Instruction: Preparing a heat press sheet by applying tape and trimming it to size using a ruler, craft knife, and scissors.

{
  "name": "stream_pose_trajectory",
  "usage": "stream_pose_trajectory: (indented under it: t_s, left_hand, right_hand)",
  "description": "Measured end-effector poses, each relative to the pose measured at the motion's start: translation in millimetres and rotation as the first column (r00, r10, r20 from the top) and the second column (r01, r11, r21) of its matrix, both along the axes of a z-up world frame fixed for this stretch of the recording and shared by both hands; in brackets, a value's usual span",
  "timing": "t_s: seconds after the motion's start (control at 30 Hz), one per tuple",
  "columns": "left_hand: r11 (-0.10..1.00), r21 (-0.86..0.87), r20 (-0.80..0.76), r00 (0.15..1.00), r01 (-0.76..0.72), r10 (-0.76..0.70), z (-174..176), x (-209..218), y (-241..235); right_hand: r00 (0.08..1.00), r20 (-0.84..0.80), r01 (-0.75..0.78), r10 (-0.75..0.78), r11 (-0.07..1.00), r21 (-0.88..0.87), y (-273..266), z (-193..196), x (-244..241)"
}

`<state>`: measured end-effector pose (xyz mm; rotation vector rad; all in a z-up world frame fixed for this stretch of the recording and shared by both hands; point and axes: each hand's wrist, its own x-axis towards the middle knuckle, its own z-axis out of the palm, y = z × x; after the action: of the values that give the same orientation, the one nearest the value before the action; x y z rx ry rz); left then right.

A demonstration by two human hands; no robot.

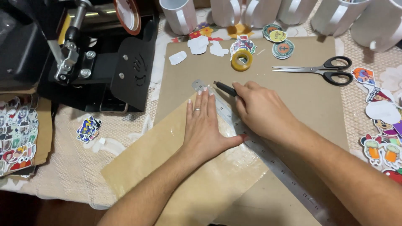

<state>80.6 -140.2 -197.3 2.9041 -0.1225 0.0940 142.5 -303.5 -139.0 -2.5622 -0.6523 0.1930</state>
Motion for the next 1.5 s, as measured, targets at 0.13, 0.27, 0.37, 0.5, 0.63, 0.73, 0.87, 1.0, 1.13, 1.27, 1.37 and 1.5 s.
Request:
stream_pose_trajectory:
  t_s: [0.13,0.27,0.37,0.5,0.63,0.73,0.87,1.0,1.13,1.27,1.37,1.5]
  left_hand:
    - [0.999,-0.029,0.026,1.0,0.016,-0.015,1.7,1.6,1.2]
    - [0.997,-0.072,-0.013,1.0,0.004,-0.005,4.5,1.2,2.2]
    - [0.997,-0.077,-0.026,1.0,-0.004,0.002,3.8,2.5,1.9]
    - [0.997,-0.072,-0.044,0.999,0.004,-0.007,1.6,2.7,2.1]
    - [0.999,-0.049,-0.035,0.999,0.003,-0.005,1.0,3.6,2.2]
    - [0.999,-0.042,-0.028,1.0,0.01,-0.011,-0.5,3.3,2.7]
    - [0.998,-0.067,-0.034,0.999,-0.003,0.0,0.3,2.9,1.7]
    - [0.999,-0.042,-0.031,0.999,0.009,-0.011,-0.5,3.0,1.7]
    - [1.0,-0.011,-0.03,1.0,0.0,-0.001,-3.3,3.3,0.8]
    - [1.0,-0.029,-0.025,1.0,0.004,-0.004,0.1,4.0,1.7]
    - [0.999,-0.041,-0.035,0.999,0.012,-0.014,-0.2,2.0,1.8]
    - [0.999,-0.029,-0.028,0.999,0.015,-0.016,-0.7,3.2,2.4]
  right_hand:
    - [0.981,0.19,-0.048,0.034,0.996,0.069,22.4,-15.9,10.5]
    - [0.981,0.195,-0.024,0.021,1.0,0.012,29.9,-19.4,8.5]
    - [0.973,0.229,-0.033,0.032,0.999,0.0,33.2,-18.5,8.6]
    - [0.975,0.221,-0.028,0.036,0.999,-0.035,37.8,-21.1,9.6]
    - [0.981,0.193,-0.018,0.031,0.998,-0.066,40.0,-15.9,7.6]
    - [0.99,0.137,-0.02,0.032,0.996,-0.089,41.3,-9.1,5.5]
    - [0.986,0.159,-0.03,0.053,0.989,-0.143,40.9,-16.4,8.9]
    - [0.987,0.126,-0.069,0.097,0.976,-0.204,41.5,-9.5,11.4]
    - [0.994,0.062,-0.073,0.09,0.969,-0.238,42.6,-2.2,11.4]
    - [0.991,0.07,-0.097,0.117,0.966,-0.242,40.7,-0.9,11.2]
    - [0.993,0.034,-0.095,0.109,0.955,-0.282,37.9,0.1,8.8]
    - [0.991,0.041,-0.109,0.126,0.951,-0.289,31.5,7.4,4.7]
